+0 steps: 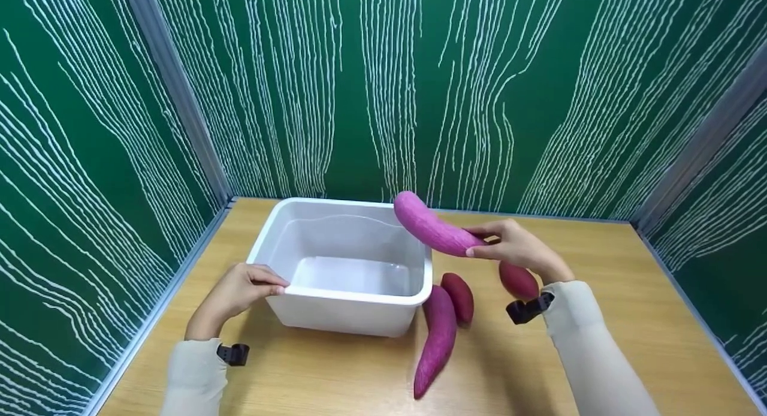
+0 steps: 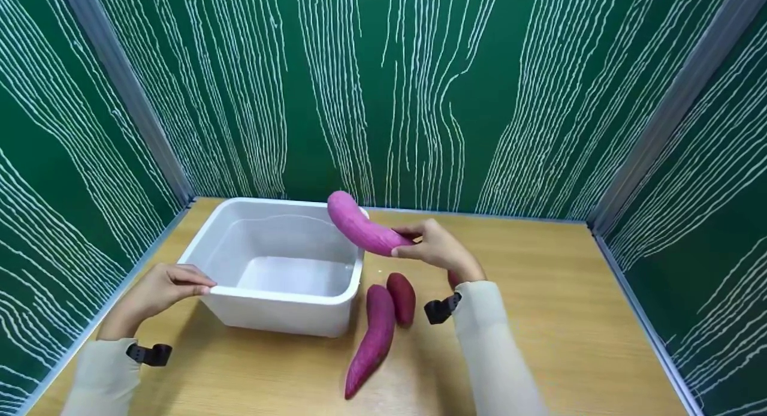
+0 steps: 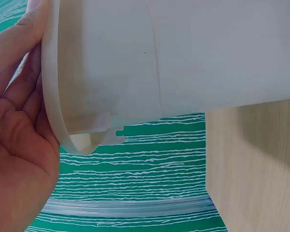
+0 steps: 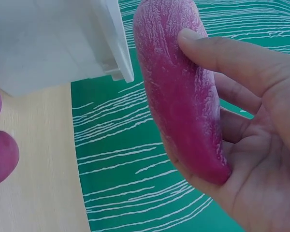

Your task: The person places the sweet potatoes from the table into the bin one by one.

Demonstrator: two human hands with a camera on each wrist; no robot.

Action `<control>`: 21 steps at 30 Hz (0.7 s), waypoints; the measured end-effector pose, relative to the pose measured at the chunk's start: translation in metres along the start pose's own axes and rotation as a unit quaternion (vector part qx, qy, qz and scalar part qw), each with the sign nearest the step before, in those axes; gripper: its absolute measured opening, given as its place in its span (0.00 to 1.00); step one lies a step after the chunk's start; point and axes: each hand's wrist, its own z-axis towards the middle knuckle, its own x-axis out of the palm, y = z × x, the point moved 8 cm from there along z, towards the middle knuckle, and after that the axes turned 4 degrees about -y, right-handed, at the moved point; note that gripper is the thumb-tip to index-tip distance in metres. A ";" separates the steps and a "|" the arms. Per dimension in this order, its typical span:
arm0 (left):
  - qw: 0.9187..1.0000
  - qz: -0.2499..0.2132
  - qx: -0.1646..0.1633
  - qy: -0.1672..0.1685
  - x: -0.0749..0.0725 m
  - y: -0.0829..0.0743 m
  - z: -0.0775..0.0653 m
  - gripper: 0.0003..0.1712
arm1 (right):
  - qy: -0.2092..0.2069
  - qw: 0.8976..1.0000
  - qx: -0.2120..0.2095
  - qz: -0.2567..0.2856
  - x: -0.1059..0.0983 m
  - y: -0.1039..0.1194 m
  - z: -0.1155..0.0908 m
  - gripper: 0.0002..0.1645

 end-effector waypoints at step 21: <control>0.999 0.010 -0.031 -0.009 0.000 0.001 -0.001 0.05 | 0.033 0.998 -0.035 0.035 0.023 0.034 0.021 0.26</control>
